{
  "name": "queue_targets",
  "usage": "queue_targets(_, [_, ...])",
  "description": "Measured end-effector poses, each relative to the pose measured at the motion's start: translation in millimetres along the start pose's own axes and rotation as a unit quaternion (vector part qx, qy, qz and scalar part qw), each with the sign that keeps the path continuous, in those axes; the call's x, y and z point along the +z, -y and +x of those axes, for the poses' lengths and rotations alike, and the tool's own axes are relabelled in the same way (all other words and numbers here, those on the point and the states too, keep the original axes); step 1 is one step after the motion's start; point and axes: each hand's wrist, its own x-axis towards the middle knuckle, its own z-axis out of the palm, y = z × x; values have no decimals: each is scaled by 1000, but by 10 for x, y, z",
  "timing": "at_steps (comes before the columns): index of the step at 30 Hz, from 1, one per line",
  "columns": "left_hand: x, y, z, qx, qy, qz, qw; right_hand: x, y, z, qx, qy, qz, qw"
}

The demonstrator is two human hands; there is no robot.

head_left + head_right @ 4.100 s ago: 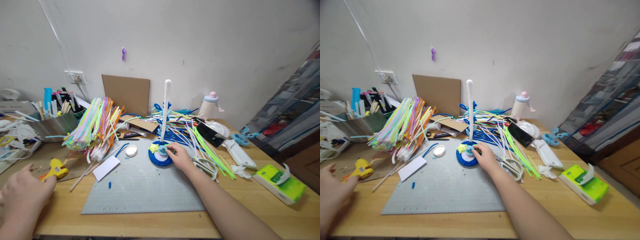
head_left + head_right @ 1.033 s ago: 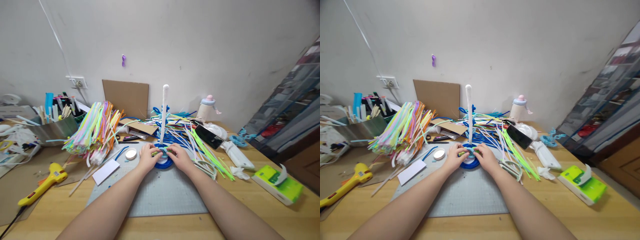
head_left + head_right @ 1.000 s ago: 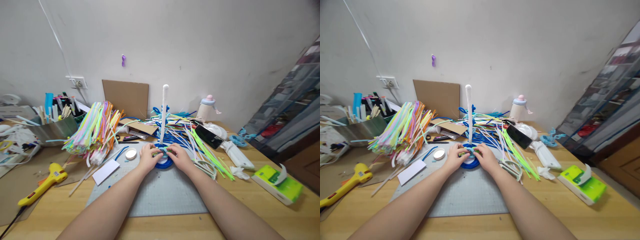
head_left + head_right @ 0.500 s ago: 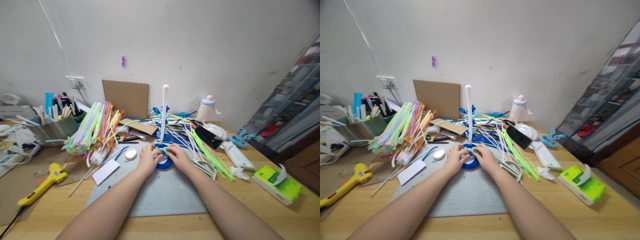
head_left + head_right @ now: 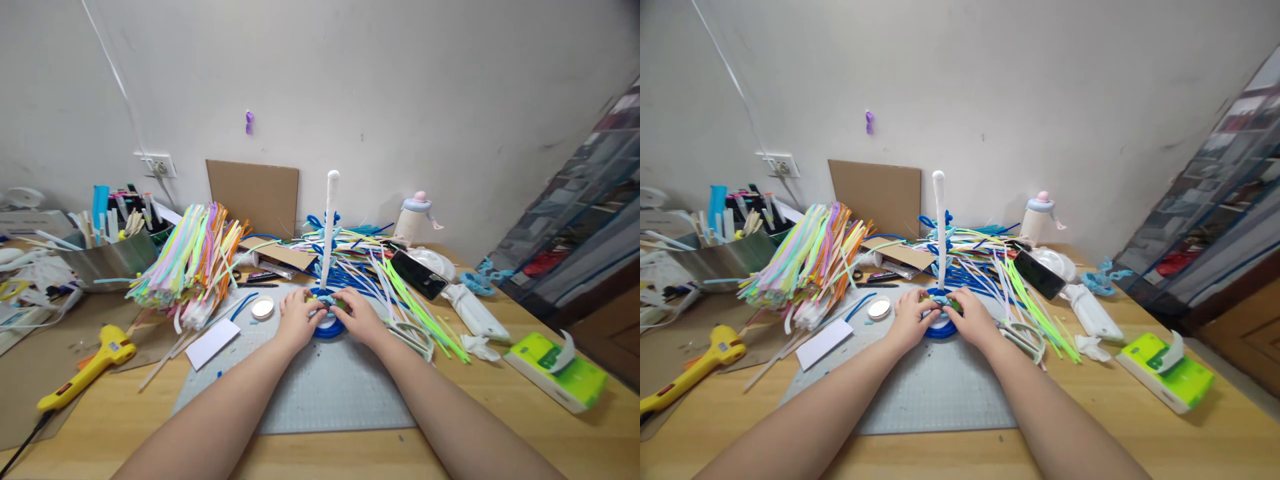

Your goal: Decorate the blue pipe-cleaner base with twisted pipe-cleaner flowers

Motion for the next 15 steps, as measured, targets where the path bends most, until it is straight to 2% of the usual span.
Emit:
queue_targets(9, [-31,-27,-9,-1,6,2,1000,14,25,5,1,-10,-12,1000])
queue_targets(15, [-15,-17,-11,5,2,14,1000,7,9,10,2,5,-22,1000])
